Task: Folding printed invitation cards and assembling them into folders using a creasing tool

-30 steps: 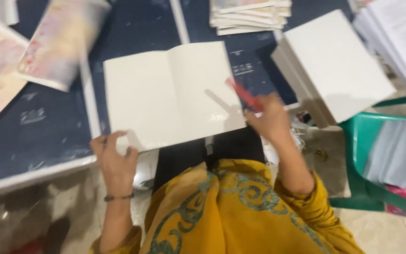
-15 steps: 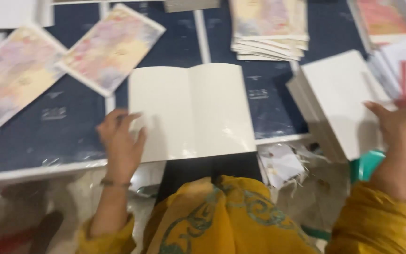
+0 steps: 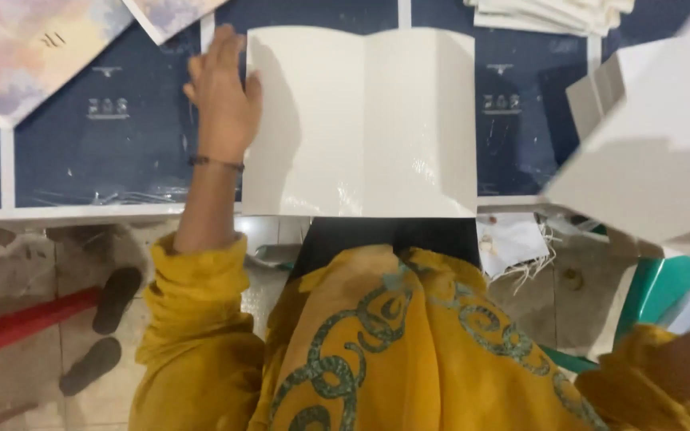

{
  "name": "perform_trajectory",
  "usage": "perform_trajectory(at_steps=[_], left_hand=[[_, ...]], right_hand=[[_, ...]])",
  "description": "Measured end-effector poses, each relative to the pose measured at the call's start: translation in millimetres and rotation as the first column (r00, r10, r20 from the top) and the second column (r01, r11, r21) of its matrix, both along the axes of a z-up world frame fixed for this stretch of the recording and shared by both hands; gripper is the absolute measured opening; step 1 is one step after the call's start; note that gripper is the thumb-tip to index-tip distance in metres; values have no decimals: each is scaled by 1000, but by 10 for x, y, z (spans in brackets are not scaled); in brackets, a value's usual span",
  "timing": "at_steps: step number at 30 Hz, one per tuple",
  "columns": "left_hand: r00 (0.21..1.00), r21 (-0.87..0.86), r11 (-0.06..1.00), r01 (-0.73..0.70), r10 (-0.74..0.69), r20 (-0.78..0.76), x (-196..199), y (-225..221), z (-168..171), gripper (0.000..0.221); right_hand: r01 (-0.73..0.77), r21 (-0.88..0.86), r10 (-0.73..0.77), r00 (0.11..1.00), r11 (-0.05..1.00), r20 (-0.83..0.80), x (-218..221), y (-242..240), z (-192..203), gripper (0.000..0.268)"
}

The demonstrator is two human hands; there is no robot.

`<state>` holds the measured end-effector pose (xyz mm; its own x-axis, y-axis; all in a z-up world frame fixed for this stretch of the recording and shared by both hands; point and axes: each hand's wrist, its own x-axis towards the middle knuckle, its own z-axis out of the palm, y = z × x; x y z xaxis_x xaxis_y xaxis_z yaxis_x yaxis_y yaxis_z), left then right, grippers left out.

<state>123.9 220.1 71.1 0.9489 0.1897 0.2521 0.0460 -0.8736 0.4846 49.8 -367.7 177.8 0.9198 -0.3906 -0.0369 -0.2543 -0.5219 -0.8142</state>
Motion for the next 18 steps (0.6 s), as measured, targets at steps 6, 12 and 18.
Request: perform_trajectory(at_steps=[6, 12, 18], left_hand=[[906, -603, 729, 323, -422, -26, -824, -1128, 493, 36], [934, -486, 824, 290, -355, -45, -953, -1341, 251, 24], [967, -97, 967, 237, -244, -74, -910, -1275, 9, 42]], right_hand=[[-177, 175, 155, 979, 969, 133, 145, 898, -368, 37], [-415, 162, 393, 907, 895, 152, 294, 1725, -307, 13], [-492, 101, 480, 869, 865, 121, 420, 1911, -383, 28]])
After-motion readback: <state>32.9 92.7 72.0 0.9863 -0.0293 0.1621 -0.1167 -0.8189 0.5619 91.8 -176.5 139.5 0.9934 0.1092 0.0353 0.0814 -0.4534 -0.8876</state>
